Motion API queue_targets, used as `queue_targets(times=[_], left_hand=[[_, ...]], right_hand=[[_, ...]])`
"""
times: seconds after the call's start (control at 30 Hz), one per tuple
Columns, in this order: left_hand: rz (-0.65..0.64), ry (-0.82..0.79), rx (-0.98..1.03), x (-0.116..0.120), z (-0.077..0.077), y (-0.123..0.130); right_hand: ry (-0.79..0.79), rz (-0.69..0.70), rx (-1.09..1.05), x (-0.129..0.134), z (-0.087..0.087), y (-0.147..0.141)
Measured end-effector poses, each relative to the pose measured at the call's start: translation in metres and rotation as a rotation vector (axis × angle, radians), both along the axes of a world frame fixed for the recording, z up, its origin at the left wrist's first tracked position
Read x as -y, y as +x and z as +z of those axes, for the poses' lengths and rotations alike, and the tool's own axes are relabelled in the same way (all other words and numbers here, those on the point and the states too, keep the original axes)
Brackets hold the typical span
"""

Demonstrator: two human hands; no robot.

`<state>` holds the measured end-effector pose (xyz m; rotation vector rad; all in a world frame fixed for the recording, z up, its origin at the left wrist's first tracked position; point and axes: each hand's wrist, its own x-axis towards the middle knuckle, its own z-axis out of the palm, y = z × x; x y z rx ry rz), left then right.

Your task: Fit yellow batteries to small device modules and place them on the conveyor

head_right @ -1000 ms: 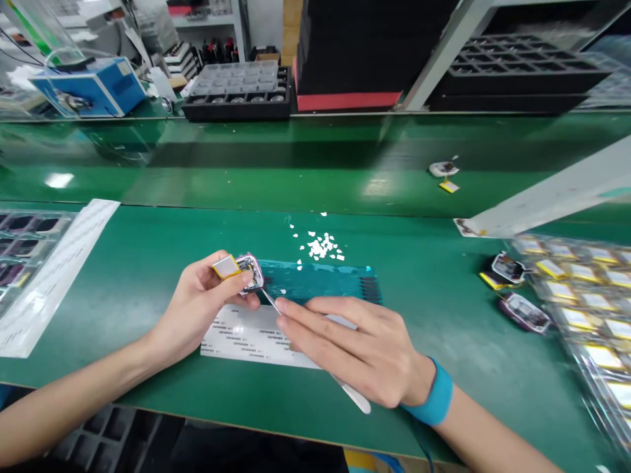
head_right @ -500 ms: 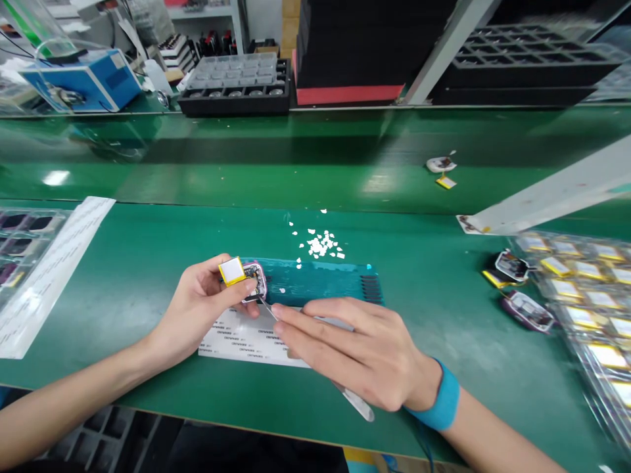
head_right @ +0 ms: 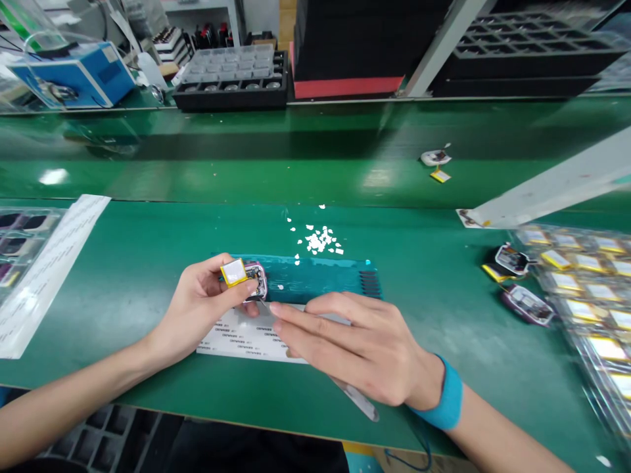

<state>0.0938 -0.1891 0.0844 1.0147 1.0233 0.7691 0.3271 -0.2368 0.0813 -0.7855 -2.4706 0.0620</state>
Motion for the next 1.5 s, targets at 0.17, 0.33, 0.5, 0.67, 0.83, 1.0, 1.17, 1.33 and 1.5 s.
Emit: queue_targets(times=[0.17, 0.33, 0.5, 0.67, 0.83, 1.0, 1.17, 1.33, 1.5], left_hand=[[0.01, 0.018, -0.001, 0.003, -0.001, 0.001], [0.066, 0.019, 0.03, 0.007, -0.002, 0.006], [0.127, 0.026, 0.049, 0.01, -0.004, 0.009], [0.113, 0.071, 0.047, 0.011, -0.006, 0.01], [0.105, 0.072, 0.04, 0.011, -0.005, 0.01], [0.077, 0.07, 0.031, 0.011, -0.003, 0.009], [0.069, 0.067, 0.021, 0.01, -0.003, 0.009], [0.056, 0.046, 0.033, 0.007, -0.005, 0.007], [0.006, 0.054, 0.026, 0.0, -0.006, 0.006]], right_hand=[[-0.043, -0.008, 0.0, -0.002, 0.007, -0.004], [-0.07, -0.025, -0.024, -0.001, 0.01, -0.006], [-0.101, -0.041, -0.033, 0.001, 0.01, -0.005], [-0.075, -0.026, -0.04, 0.001, 0.009, -0.006], [-0.096, -0.044, -0.106, 0.003, 0.009, -0.005], [-0.124, -0.045, -0.095, 0.003, 0.01, -0.005], [-0.132, -0.047, -0.095, 0.003, 0.011, -0.005], [-0.09, -0.065, -0.073, 0.002, 0.01, -0.004], [-0.064, -0.068, -0.073, 0.001, 0.009, -0.005]])
